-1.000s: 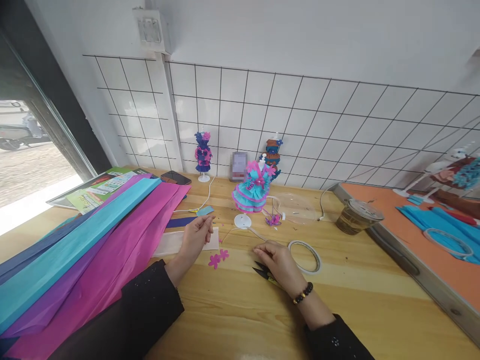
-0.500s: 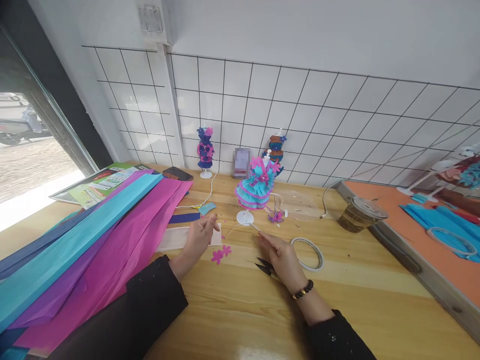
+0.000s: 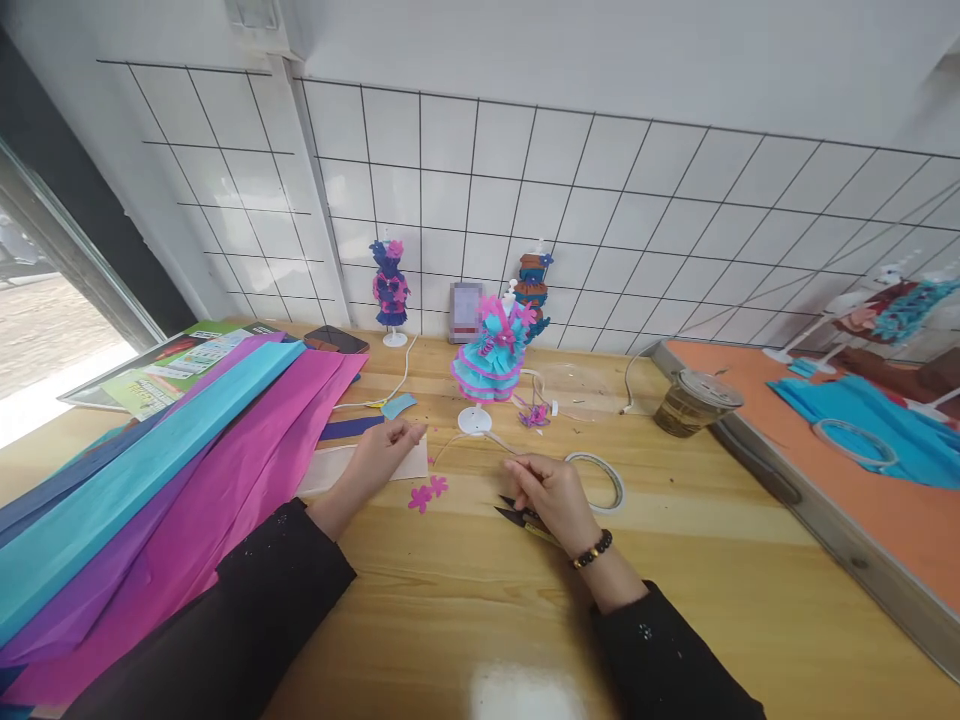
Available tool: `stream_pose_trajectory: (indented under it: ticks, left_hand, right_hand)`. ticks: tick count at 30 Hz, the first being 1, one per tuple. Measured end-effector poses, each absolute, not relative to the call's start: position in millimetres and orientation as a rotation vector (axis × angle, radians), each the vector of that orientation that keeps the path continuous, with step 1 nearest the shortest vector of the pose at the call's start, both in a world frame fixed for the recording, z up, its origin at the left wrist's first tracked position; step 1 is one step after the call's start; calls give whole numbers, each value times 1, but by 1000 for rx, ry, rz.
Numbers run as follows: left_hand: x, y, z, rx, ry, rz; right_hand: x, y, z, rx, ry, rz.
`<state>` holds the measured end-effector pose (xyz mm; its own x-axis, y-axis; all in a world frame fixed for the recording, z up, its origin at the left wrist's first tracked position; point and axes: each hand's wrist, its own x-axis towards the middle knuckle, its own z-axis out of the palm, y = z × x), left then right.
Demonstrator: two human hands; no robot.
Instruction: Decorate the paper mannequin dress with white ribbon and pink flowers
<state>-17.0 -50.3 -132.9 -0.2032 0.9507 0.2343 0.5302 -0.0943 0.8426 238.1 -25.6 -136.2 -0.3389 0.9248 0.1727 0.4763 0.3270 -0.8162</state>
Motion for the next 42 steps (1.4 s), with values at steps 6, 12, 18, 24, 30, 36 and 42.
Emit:
stream_pose_trajectory:
  ticks: [6,12,18,24,30,36,42]
  left_hand:
    - [-11,-50,-137,1956,1626,986]
    - [-11,-47,-143,2007,1621,1036]
    - [-11,-47,-144,1862,1687,1155]
    - [-10,-48,-140,1778,1672,1188]
    - [-9,-49,-137,1736,1652,1205]
    - [-8,-49,-136,1709,1641,1188]
    - [-8,-49,-139,1704,1651,1165]
  right_hand:
    - [240,-24,-133,-1260,-1986,842]
    - [236,-20,-139,-1149,-2016,729]
    - [238,-15,-148,-1150,-1967,734]
    - [238,-17,-147,-1127,-1982,818]
    - [239,-18,-145,-1118,-2022,803]
    - [237,-21,-138,-1177,-2010,839]
    - [235,-24,-135,-1250,-2023,888]
